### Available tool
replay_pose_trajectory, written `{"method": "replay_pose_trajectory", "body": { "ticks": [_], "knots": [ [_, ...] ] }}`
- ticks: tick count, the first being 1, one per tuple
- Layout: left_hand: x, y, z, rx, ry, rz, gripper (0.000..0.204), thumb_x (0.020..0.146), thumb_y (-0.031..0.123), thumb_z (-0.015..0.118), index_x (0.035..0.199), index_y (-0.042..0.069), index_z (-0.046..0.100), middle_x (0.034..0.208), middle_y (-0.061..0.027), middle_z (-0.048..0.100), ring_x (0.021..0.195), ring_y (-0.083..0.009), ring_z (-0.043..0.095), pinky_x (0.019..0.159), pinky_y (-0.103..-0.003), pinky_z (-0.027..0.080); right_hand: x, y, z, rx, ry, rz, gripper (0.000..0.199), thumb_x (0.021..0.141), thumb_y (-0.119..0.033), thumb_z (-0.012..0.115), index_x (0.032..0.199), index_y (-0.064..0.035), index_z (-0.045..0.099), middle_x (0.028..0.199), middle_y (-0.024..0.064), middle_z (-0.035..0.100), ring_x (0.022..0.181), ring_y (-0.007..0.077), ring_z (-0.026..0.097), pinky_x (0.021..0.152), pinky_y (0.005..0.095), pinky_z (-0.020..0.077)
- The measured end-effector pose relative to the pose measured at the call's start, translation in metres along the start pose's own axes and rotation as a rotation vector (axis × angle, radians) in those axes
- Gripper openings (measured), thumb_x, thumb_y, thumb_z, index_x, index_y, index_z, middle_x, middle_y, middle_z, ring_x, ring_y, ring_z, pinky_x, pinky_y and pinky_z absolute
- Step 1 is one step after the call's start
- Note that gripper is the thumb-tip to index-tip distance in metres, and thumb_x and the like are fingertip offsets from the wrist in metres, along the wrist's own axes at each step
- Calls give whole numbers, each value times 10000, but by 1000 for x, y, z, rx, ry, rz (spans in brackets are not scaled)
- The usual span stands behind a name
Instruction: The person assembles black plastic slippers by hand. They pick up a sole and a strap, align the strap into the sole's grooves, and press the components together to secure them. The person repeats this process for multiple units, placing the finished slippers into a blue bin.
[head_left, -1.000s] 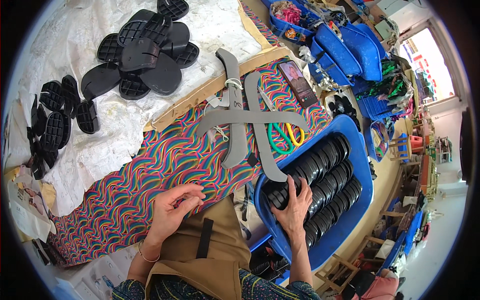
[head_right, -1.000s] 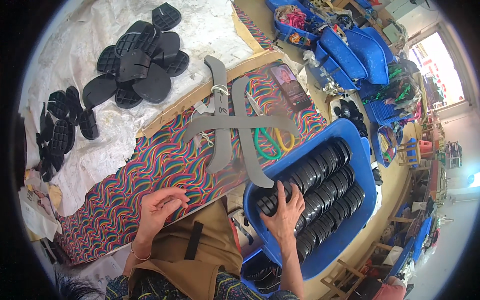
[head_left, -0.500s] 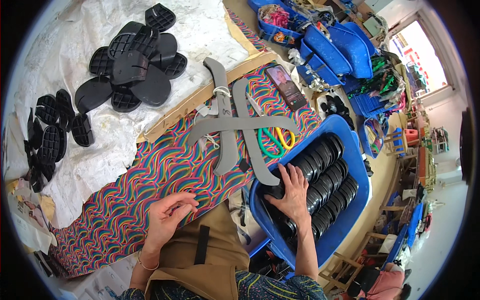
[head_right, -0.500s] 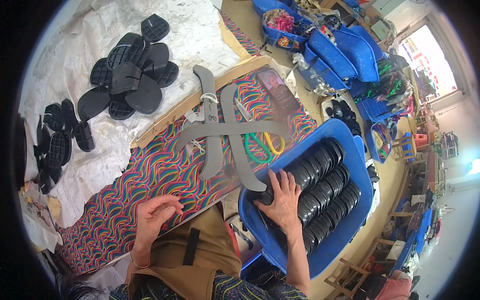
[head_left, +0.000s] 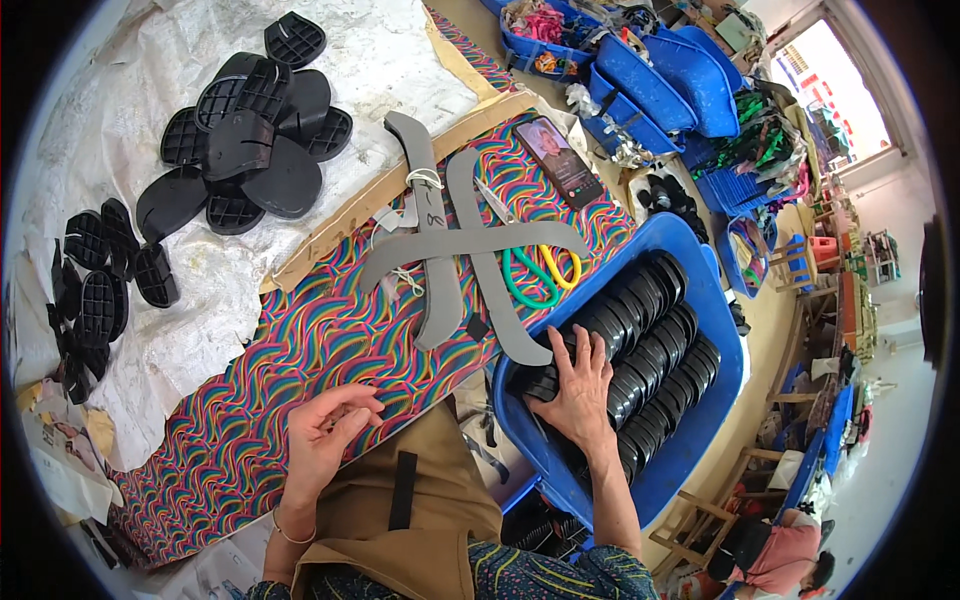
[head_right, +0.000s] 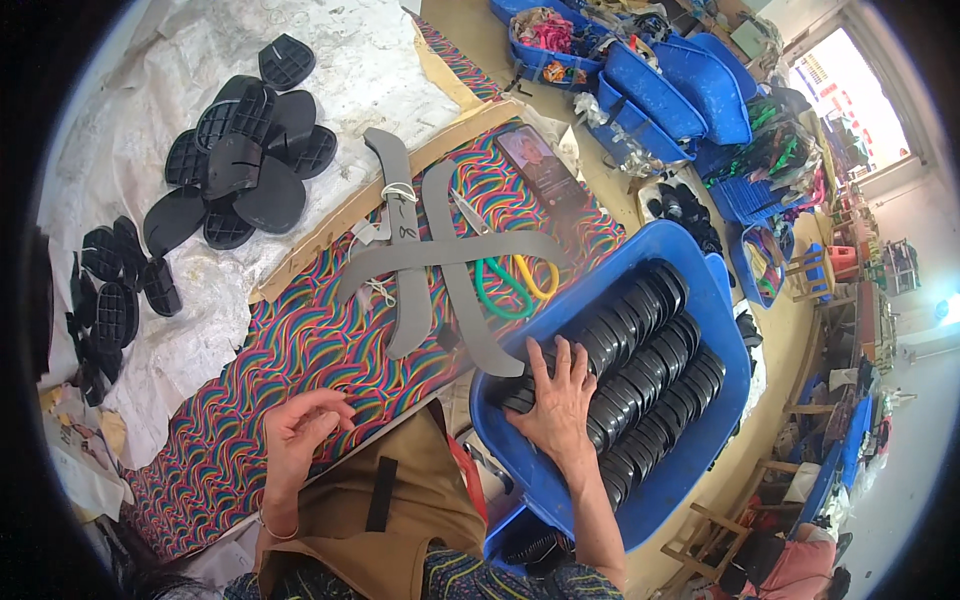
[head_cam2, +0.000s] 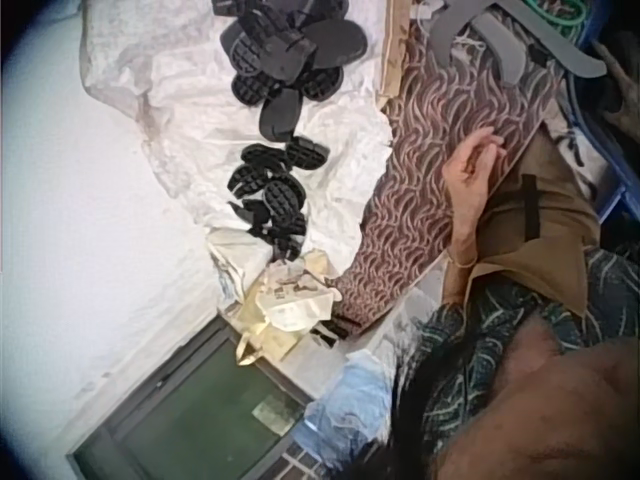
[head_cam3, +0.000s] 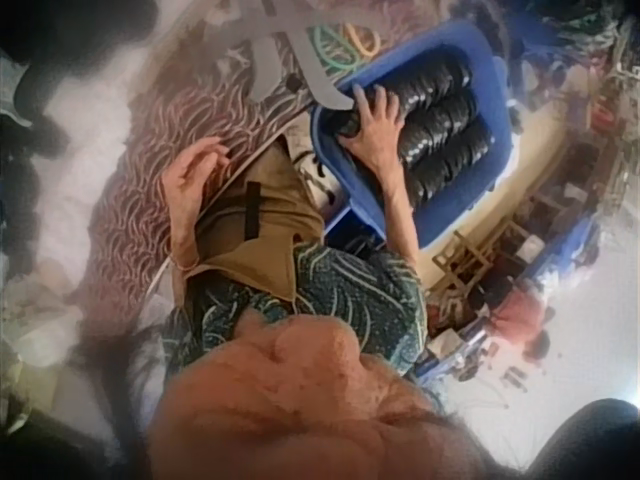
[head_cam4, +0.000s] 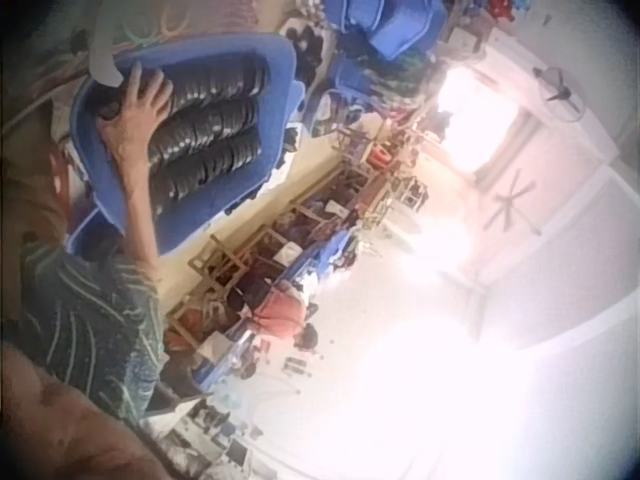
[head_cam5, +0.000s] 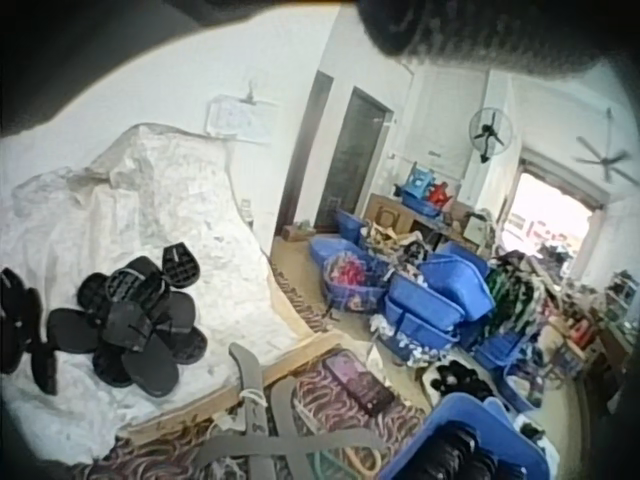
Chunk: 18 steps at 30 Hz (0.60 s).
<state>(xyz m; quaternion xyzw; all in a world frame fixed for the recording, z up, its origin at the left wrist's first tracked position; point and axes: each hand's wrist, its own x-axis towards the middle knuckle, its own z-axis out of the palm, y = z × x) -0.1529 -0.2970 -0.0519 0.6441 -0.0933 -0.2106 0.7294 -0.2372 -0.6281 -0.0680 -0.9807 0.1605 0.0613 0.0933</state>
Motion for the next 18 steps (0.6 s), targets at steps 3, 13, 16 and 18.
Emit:
{"method": "replay_pose_trajectory", "body": {
  "ticks": [3,13,16,18],
  "knots": [
    [0,4,-1,13,2,-19,228,951,-1,620,1170,-59,648,998,-133,716,866,-171,702,809,-284,555,-3,-2,-2,14,-27,3,1182,524,-399,937,1529,-195,347,1536,220,281,1452,480,189,1084,705,254],
    [-7,4,-6,-8,15,-27,240,956,10,626,1185,-56,646,1007,-127,717,872,-160,694,808,-279,553,-13,-1,-23,43,-83,41,1265,523,-428,941,1570,-198,269,1621,203,183,1507,435,124,1138,693,186],
    [-6,2,-6,-21,12,-25,241,955,4,623,1187,-58,645,1008,-127,717,879,-160,694,810,-281,555,-11,4,-12,68,12,63,1115,543,-308,931,1509,-169,392,1543,190,311,1417,415,306,1116,597,323],
    [-6,1,-7,-20,7,-18,240,955,0,621,1187,-59,644,1008,-127,717,882,-160,695,811,-282,556,-14,0,-10,74,93,61,1009,547,-242,910,1451,-144,473,1452,191,394,1323,411,397,1069,544,393]
  ]
}}
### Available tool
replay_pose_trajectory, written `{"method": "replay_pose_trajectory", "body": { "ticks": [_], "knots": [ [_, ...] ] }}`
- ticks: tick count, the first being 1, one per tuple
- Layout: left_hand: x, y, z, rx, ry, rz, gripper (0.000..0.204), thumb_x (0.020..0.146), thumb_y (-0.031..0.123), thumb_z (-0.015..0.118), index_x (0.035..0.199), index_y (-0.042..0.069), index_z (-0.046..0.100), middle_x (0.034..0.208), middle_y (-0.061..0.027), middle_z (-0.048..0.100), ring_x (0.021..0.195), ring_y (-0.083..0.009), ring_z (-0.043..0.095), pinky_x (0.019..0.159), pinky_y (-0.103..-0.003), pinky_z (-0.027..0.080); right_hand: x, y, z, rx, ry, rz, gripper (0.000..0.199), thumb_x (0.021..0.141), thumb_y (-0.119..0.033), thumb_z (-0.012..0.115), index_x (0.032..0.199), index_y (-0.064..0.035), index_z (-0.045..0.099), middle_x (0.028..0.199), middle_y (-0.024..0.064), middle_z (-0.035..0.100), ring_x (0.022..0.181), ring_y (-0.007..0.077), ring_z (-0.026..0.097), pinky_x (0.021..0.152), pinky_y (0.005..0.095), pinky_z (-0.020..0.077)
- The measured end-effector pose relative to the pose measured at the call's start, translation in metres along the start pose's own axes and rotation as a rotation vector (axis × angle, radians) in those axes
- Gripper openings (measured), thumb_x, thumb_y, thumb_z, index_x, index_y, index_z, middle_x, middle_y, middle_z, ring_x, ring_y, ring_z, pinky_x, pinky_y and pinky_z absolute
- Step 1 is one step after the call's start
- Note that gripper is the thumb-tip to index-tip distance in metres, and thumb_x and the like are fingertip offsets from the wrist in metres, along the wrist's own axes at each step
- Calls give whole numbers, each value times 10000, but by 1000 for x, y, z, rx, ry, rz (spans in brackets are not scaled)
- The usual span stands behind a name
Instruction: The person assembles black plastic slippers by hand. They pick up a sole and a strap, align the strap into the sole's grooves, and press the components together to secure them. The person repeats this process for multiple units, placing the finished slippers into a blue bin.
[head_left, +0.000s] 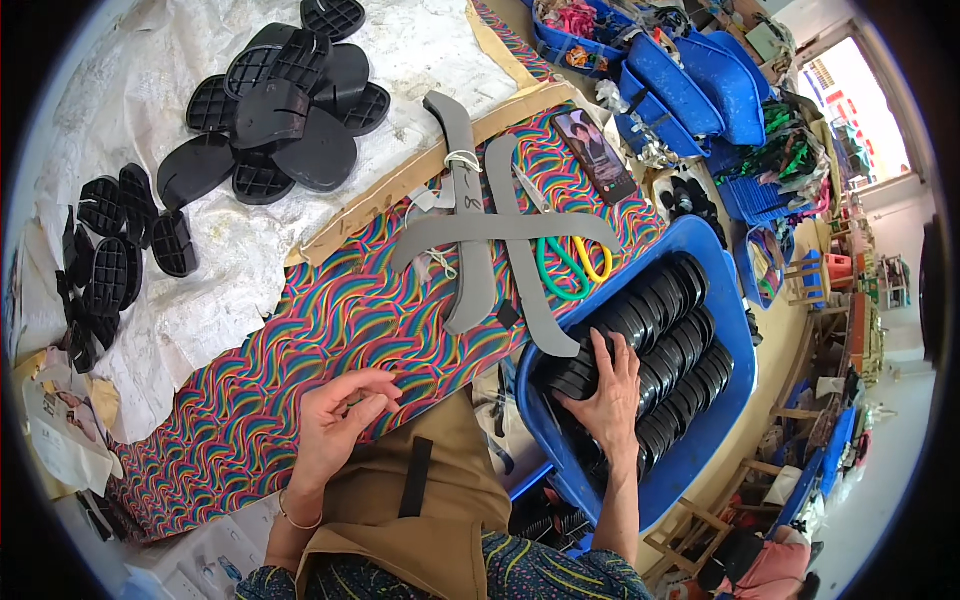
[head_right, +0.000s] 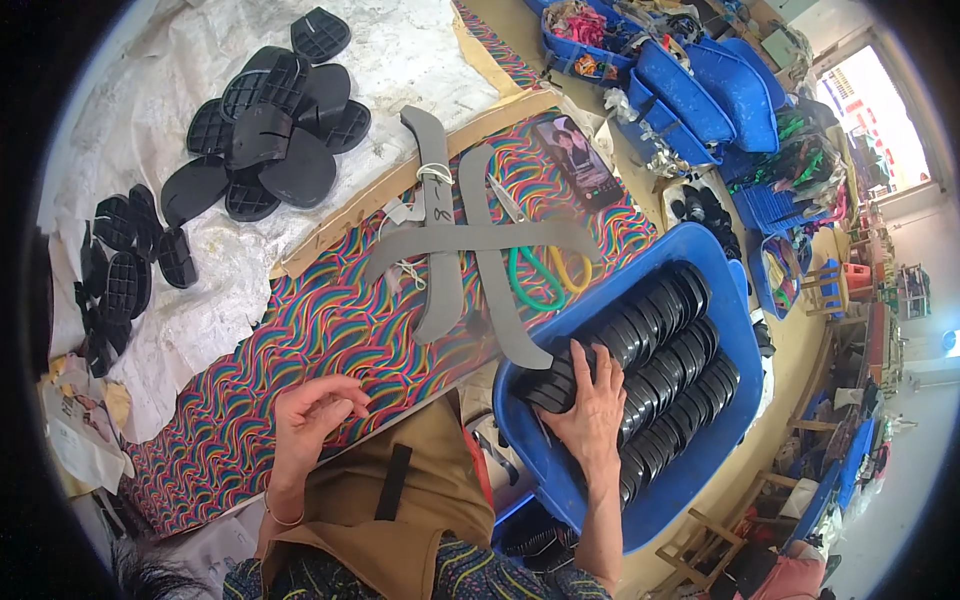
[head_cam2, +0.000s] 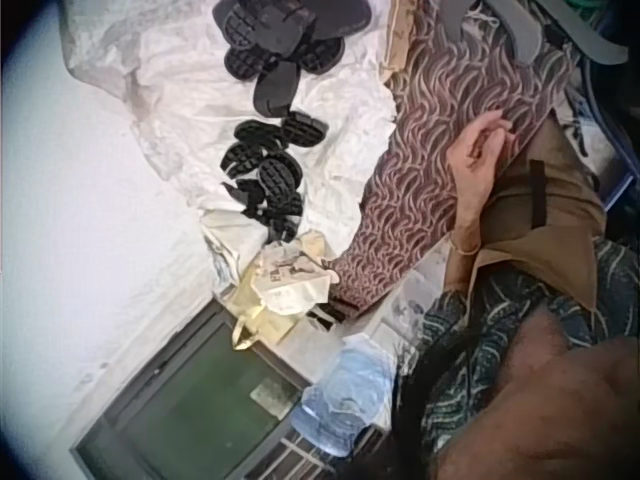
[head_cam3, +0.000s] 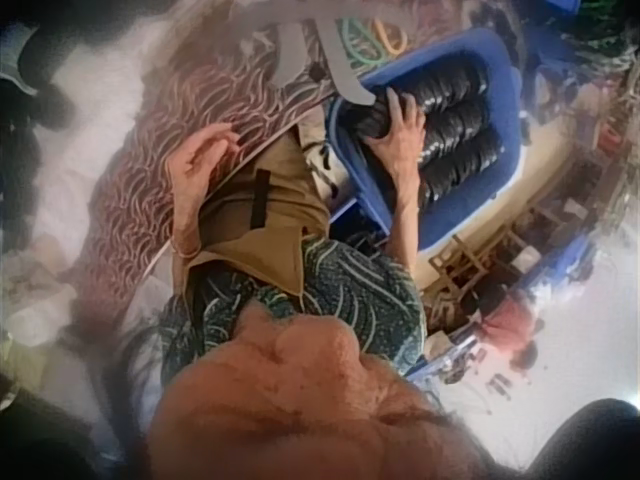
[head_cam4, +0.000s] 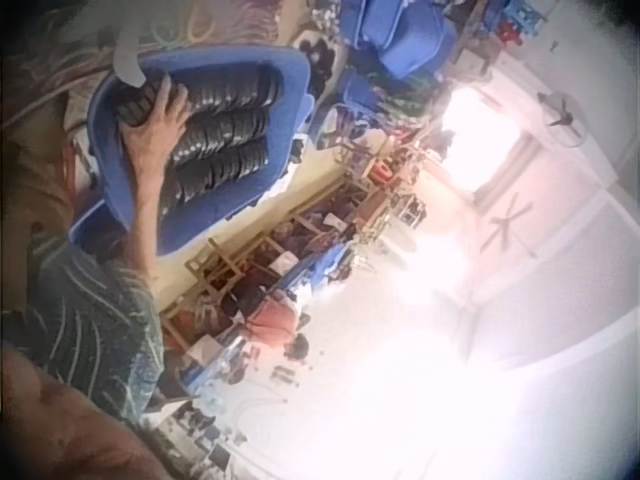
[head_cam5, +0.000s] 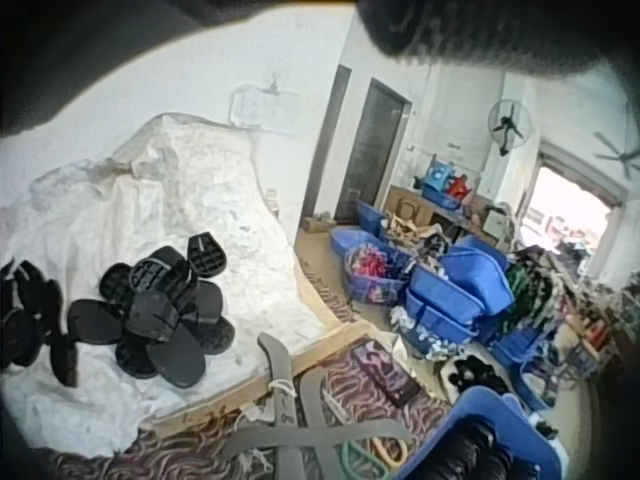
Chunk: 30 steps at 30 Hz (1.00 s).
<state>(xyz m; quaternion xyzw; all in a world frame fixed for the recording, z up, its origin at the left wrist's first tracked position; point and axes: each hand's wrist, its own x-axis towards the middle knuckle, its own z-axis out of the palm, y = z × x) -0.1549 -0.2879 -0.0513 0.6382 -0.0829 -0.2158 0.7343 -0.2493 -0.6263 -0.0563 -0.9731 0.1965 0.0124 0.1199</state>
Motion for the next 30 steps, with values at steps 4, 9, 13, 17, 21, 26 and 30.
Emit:
{"method": "replay_pose_trajectory", "body": {
  "ticks": [4,9,13,17,21,26,30],
  "knots": [
    [-1,2,1,-10,6,-5,237,954,1,621,1182,-59,647,1008,-132,717,882,-163,696,809,-285,558,-10,1,15,72,117,83,1014,544,-221,901,1456,-140,466,1459,199,385,1327,452,379,1069,554,382],
    [6,1,1,-15,16,-10,241,957,28,630,1181,-60,649,1001,-134,720,870,-166,700,803,-286,560,-19,-17,37,6,241,118,964,589,-216,855,1461,-134,453,1501,234,319,1337,512,328,1112,581,330],
    [8,1,3,-23,19,-22,240,959,36,630,1178,-60,651,999,-134,720,865,-166,701,800,-285,561,-23,-25,34,-88,117,206,1056,617,-223,829,1538,-137,319,1607,227,190,1456,534,151,1156,624,218],
    [5,1,2,-18,8,-6,240,960,34,627,1180,-60,651,1004,-132,720,872,-164,699,802,-283,561,-24,-20,19,54,33,193,1111,646,-362,873,1557,-133,279,1622,229,147,1488,509,72,1154,671,147],
    [1,1,-2,-24,26,-17,243,962,33,626,1187,-55,651,1007,-128,720,881,-154,694,803,-280,559,-25,-7,16,169,72,162,936,811,-367,781,1562,-131,276,1632,208,146,1503,462,89,1153,669,141],
    [1,1,-2,-40,1,-23,247,965,28,618,1200,-39,652,1010,-117,720,880,-141,690,803,-272,558,-18,-10,18,28,30,183,700,951,-317,633,1543,-118,317,1610,223,211,1494,448,152,1158,650,151],
    [0,-1,-6,-53,3,3,247,968,41,620,1202,-29,656,1006,-106,721,894,-132,682,807,-266,552,-2,-7,9,143,288,71,452,961,-190,612,1366,-10,528,1459,233,465,1391,409,390,1141,540,284]
  ]
}}
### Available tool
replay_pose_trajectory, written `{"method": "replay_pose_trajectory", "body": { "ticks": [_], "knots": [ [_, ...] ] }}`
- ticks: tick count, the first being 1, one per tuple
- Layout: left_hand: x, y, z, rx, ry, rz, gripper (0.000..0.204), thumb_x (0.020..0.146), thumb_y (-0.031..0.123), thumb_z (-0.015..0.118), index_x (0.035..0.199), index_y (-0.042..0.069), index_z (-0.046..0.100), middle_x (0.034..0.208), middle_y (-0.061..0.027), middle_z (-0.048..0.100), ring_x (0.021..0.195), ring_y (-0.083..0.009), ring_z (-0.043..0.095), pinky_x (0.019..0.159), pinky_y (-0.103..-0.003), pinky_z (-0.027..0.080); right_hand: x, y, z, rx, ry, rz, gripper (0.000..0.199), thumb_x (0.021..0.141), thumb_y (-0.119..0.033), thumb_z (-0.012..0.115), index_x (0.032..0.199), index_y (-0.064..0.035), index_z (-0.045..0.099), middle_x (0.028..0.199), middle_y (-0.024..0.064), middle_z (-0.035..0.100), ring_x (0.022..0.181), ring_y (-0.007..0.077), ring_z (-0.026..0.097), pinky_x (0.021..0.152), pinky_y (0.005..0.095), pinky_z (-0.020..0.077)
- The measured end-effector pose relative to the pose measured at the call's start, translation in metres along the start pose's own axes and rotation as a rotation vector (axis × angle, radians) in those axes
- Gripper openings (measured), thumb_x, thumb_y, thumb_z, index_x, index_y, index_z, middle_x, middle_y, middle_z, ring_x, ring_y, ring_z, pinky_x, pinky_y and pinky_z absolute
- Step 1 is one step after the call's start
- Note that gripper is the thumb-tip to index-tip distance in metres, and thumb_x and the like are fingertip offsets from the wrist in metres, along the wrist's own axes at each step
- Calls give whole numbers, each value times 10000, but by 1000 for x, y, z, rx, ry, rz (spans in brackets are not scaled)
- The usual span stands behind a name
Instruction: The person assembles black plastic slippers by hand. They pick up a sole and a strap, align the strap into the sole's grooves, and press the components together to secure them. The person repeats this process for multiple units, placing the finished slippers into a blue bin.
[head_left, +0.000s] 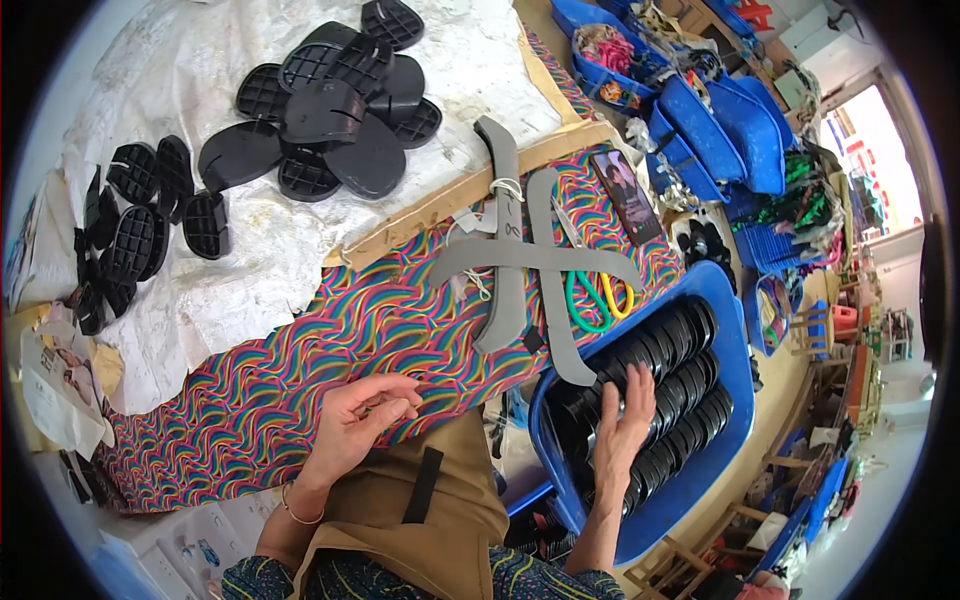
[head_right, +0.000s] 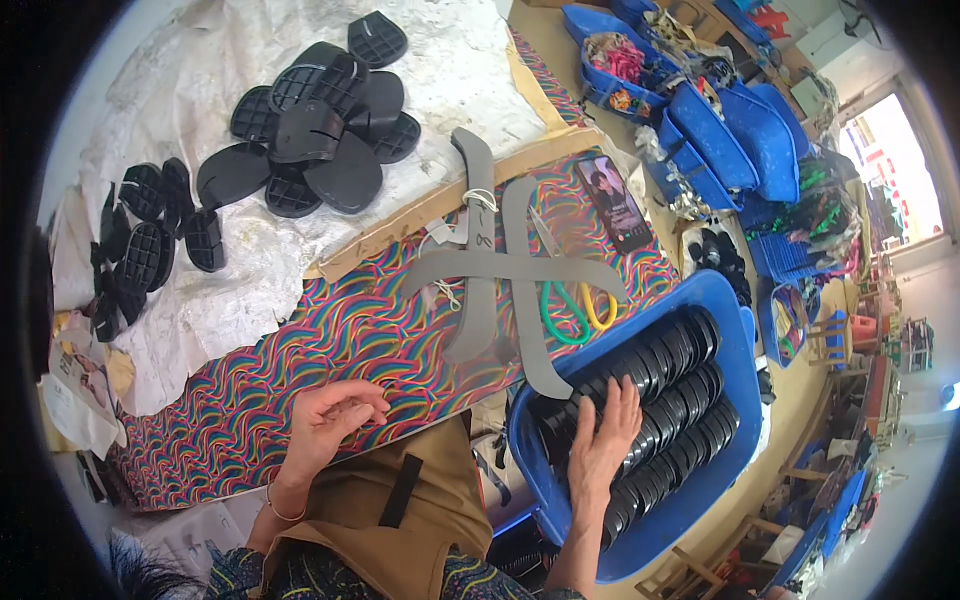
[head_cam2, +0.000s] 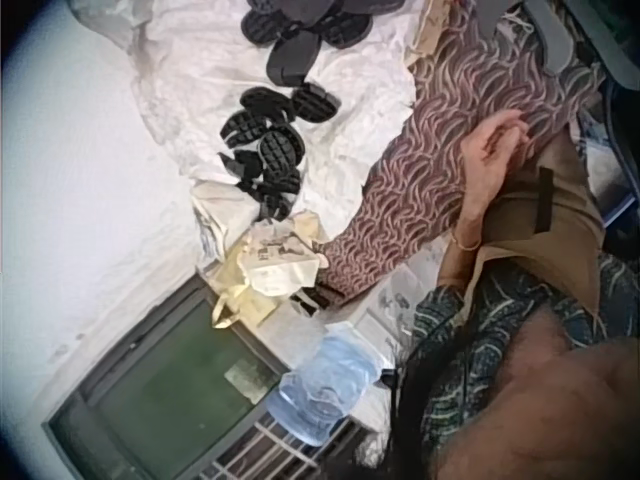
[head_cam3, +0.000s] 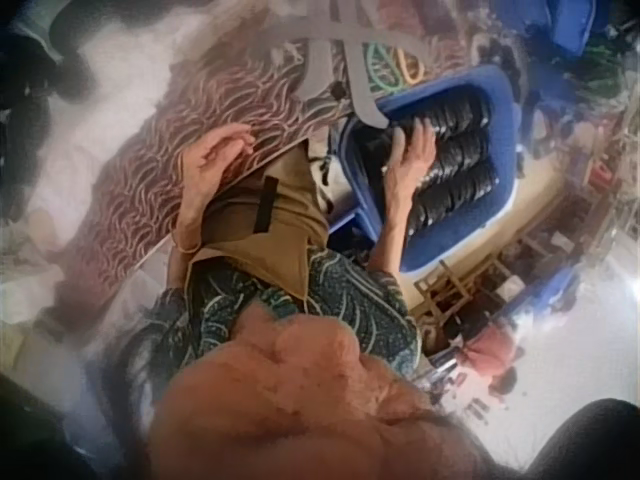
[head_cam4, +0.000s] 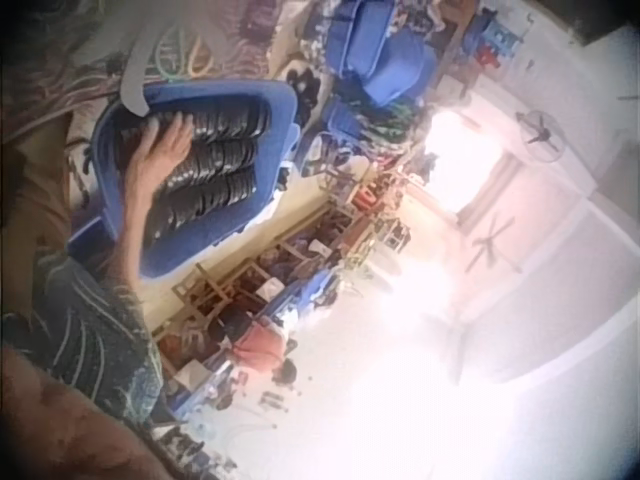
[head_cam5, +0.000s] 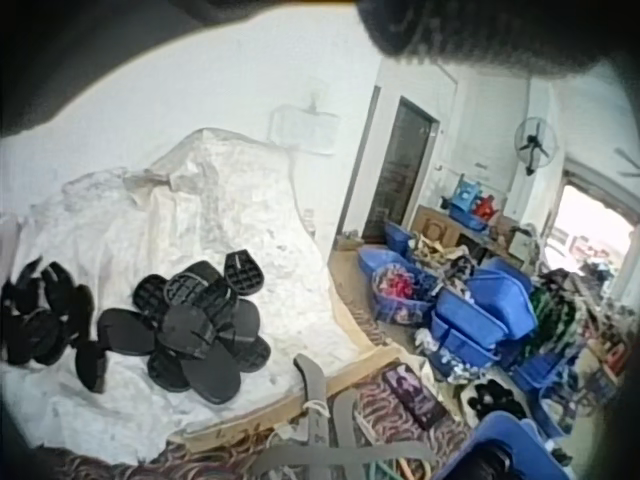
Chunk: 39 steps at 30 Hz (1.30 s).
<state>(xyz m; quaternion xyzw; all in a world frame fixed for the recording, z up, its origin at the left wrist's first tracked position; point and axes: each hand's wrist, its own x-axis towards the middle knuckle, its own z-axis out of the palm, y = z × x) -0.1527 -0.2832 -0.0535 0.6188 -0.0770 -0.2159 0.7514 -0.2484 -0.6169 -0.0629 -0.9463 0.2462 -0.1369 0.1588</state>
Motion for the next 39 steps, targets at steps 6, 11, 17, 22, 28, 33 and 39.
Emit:
{"method": "replay_pose_trajectory", "body": {
  "ticks": [6,11,17,22,28,33,39],
  "knots": [
    [-3,4,1,74,11,-20,243,966,56,630,1191,-31,659,1008,-112,720,911,-144,679,816,-275,548,75,-74,6,360,-27,-220,321,900,-43,614,1215,22,618,1273,211,614,1195,388,562,1040,481,411],
    [-15,2,-2,55,47,4,245,963,67,643,1191,-18,667,1005,-86,722,912,-121,666,808,-260,534,123,-118,32,-33,24,-544,378,873,-38,639,1249,-30,602,1315,190,580,1315,391,476,1073,516,386],
    [-21,9,-4,53,56,-65,247,960,66,646,1191,-19,667,1010,-82,720,917,-113,660,807,-255,532,132,-102,51,-42,23,-660,325,801,-50,682,1115,-10,605,1189,169,610,1218,357,526,1038,512,383],
    [-16,8,2,54,6,-16,235,969,52,629,1191,-17,666,1009,-81,720,922,-119,665,810,-256,534,133,-96,56,-141,82,-680,238,786,-57,662,1015,-20,610,845,134,638,824,325,634,793,457,487],
    [-10,3,-3,-119,-87,-74,282,980,61,625,1250,-19,628,1064,-80,706,971,-130,666,860,-276,535,92,-141,-4,263,339,-620,222,809,40,662,1023,-17,661,732,131,601,659,306,596,606,408,472],
    [0,16,4,-217,-127,15,398,985,63,614,1371,2,540,1221,-90,652,1157,-161,598,990,-308,483,12,-178,-20,1112,-439,44,169,910,41,637,1066,-5,681,846,63,712,637,72,601,549,226,455],
    [-6,48,-28,-269,-154,137,358,948,106,654,1290,10,609,1219,-79,652,1176,-185,578,1001,-333,462,-18,-204,19,1864,-1304,456,190,987,-81,532,1126,23,609,724,114,606,426,116,440,409,258,377]
  ]
}}
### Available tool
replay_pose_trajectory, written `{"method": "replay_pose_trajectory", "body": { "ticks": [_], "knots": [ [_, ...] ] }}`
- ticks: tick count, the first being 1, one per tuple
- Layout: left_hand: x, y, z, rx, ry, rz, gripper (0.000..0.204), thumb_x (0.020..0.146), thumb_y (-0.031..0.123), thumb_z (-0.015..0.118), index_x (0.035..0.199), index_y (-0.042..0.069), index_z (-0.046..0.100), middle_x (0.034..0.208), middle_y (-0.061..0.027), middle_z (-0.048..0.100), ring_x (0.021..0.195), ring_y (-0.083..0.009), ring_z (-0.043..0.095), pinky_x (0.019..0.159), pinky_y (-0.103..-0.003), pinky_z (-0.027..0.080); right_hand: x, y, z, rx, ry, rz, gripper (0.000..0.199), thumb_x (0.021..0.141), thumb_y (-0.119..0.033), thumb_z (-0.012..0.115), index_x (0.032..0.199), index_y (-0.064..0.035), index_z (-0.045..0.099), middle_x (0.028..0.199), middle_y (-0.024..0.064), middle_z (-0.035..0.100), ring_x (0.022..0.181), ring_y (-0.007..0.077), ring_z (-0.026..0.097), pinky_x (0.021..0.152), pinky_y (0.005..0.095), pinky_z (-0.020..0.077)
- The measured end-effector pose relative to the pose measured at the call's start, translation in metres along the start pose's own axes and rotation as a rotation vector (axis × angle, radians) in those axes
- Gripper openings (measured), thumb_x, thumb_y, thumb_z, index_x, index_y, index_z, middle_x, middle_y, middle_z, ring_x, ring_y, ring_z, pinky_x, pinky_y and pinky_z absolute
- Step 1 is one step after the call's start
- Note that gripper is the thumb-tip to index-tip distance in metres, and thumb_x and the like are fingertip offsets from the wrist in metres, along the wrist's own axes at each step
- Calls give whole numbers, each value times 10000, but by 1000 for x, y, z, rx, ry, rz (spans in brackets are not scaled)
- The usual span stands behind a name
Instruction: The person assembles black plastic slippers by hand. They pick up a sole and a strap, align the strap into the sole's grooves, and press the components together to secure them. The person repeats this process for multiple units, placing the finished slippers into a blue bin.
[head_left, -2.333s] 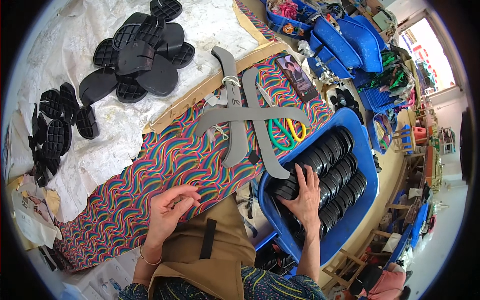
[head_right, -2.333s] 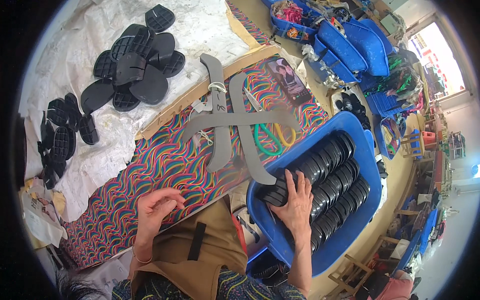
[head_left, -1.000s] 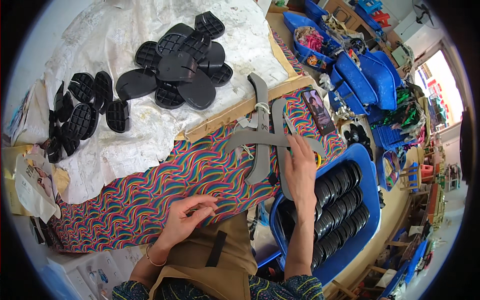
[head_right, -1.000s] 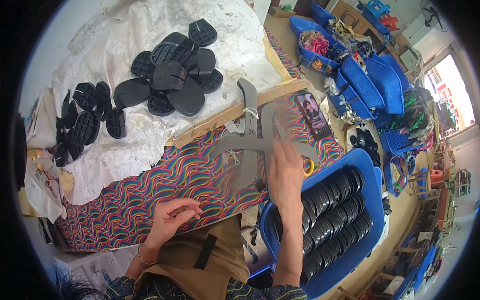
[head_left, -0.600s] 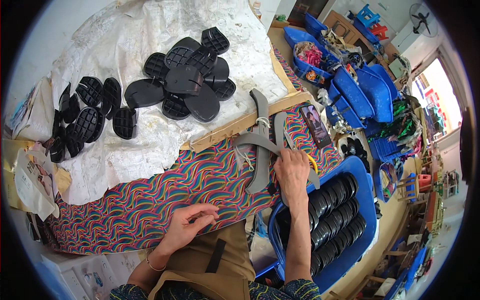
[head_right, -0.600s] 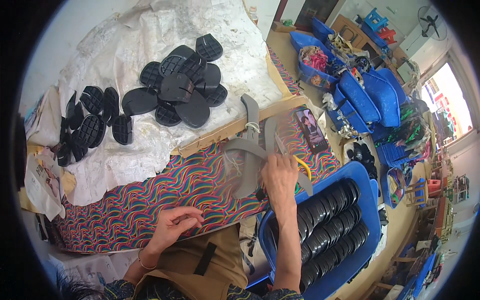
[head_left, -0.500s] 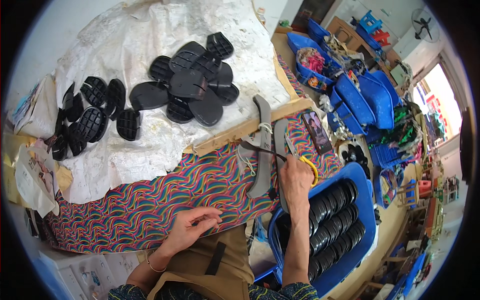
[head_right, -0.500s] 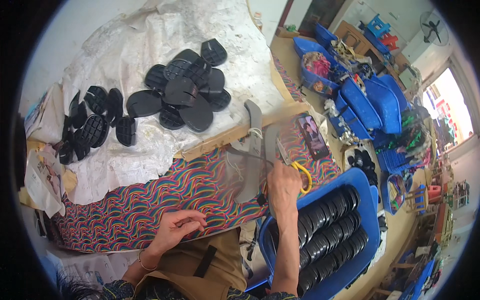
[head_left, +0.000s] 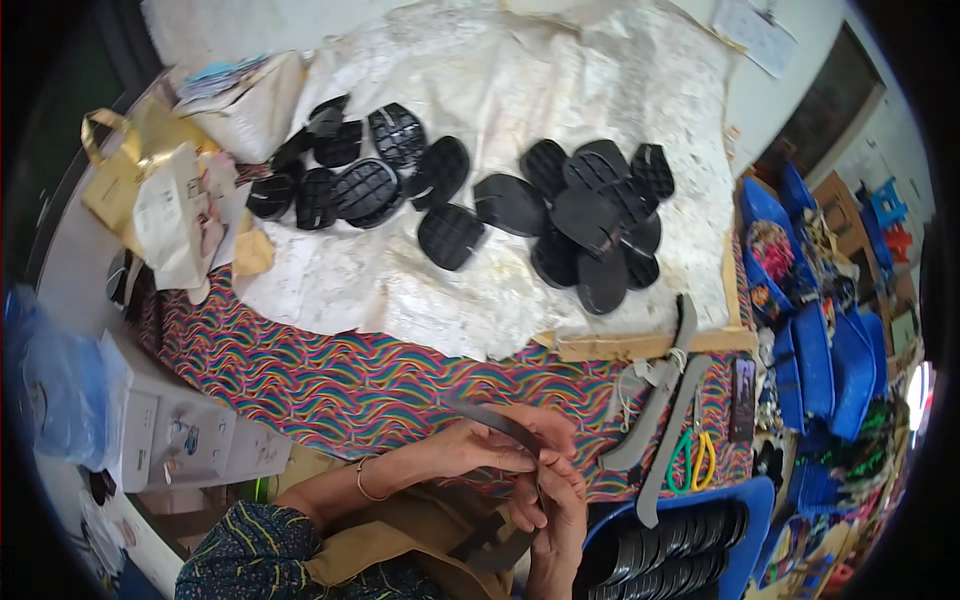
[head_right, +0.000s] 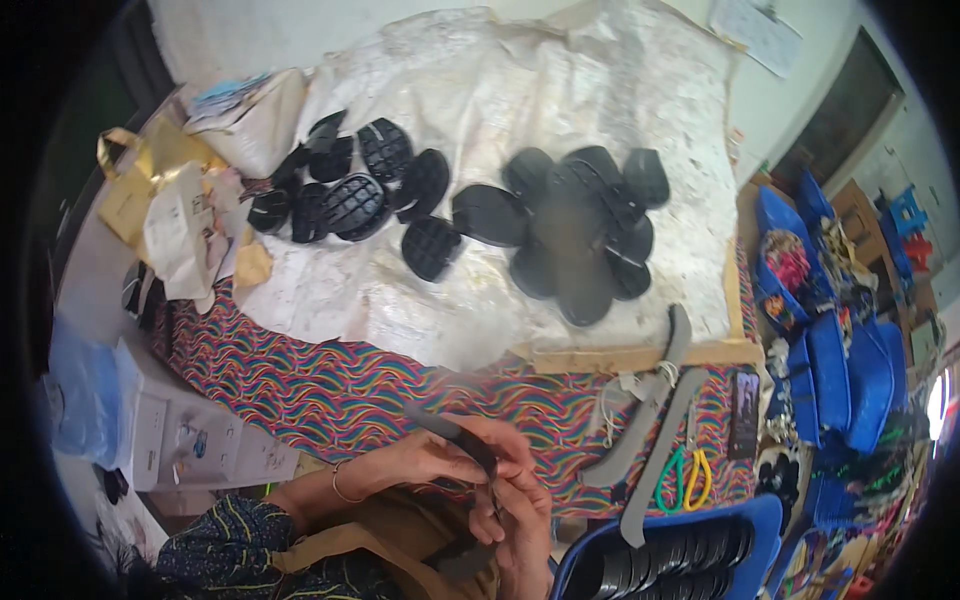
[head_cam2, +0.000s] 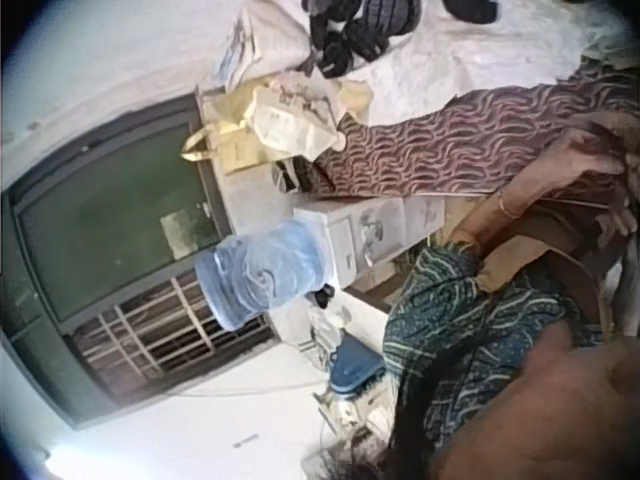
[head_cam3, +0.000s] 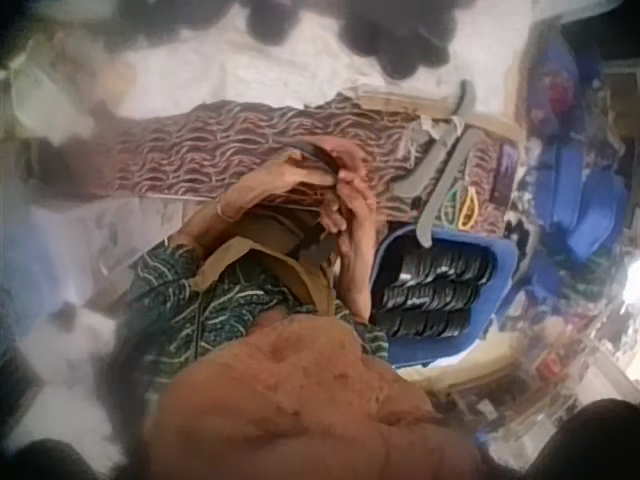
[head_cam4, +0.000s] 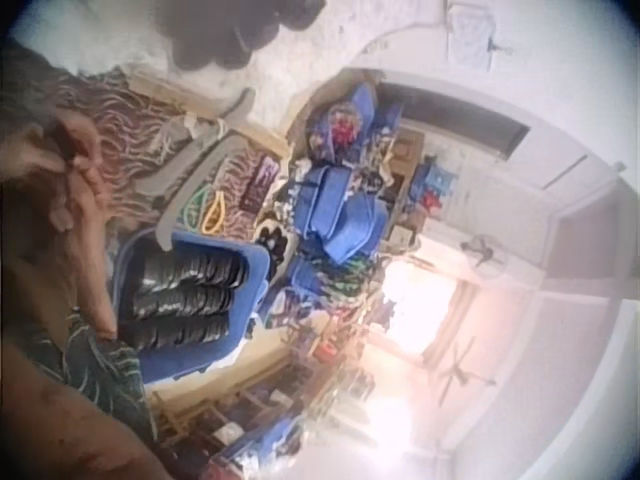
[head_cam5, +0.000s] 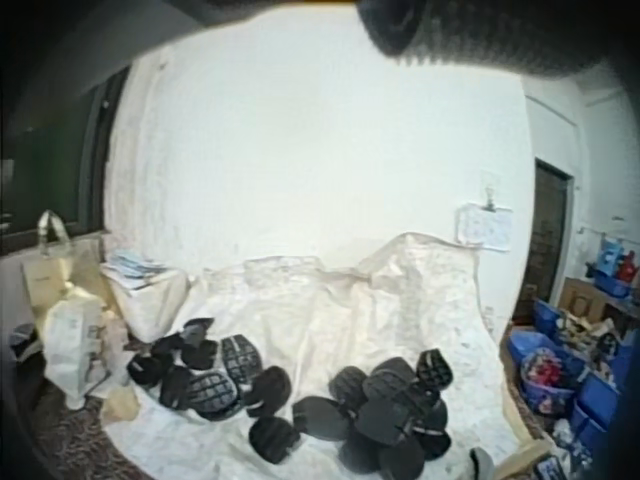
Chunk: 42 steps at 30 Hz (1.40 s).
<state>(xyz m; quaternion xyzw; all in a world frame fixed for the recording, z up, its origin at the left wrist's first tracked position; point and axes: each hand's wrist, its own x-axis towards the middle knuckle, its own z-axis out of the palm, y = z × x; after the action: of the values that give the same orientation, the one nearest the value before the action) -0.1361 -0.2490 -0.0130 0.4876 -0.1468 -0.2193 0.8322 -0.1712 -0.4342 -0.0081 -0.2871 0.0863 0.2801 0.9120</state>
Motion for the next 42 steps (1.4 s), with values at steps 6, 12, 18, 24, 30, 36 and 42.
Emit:
{"method": "replay_pose_trajectory", "body": {
  "ticks": [6,12,18,24,30,36,42],
  "knots": [
    [-14,-4,-17,-185,133,48,136,966,85,619,1051,-4,677,949,-51,668,903,-131,626,817,-297,495,14,17,-11,-320,-25,-64,253,982,-137,550,1173,22,599,847,117,633,633,153,568,618,313,499],
    [-13,-7,-19,371,247,-18,137,969,133,641,1005,3,665,781,6,587,731,-54,501,602,-252,387,61,-1,14,-1042,20,-458,298,971,-177,578,1158,41,655,1060,64,665,927,128,609,817,281,488],
    [28,21,-37,691,283,115,173,919,121,674,1051,9,676,795,-57,618,703,-94,531,634,-305,466,118,-50,25,-511,134,-449,223,967,-151,613,1066,31,697,1025,75,695,922,136,643,792,284,505],
    [142,58,-71,1150,410,308,328,853,138,748,1145,29,646,940,-94,611,835,-201,614,759,-357,496,206,-73,-24,-311,333,-778,275,976,-177,618,1119,51,675,1117,83,672,975,154,644,869,298,512],
    [231,51,-93,1831,402,515,808,611,342,891,1305,106,552,1138,-139,530,1058,-364,534,883,-448,469,236,-49,-65,-819,533,-884,304,979,-182,626,1207,17,654,991,54,712,927,130,640,867,274,493],
    [247,56,-102,1883,297,581,713,654,347,877,1250,56,615,1090,-141,559,1021,-343,564,851,-428,485,223,-50,-50,-919,611,-1050,269,960,-151,605,1131,47,669,999,114,696,867,145,634,802,279,486],
    [264,122,-175,1065,684,457,328,922,309,703,1060,11,705,907,-43,705,810,-218,683,733,-328,533,216,-52,-40,-860,548,-940,264,959,-124,567,1096,87,648,1170,197,648,917,307,636,819,373,495]
  ]
}}
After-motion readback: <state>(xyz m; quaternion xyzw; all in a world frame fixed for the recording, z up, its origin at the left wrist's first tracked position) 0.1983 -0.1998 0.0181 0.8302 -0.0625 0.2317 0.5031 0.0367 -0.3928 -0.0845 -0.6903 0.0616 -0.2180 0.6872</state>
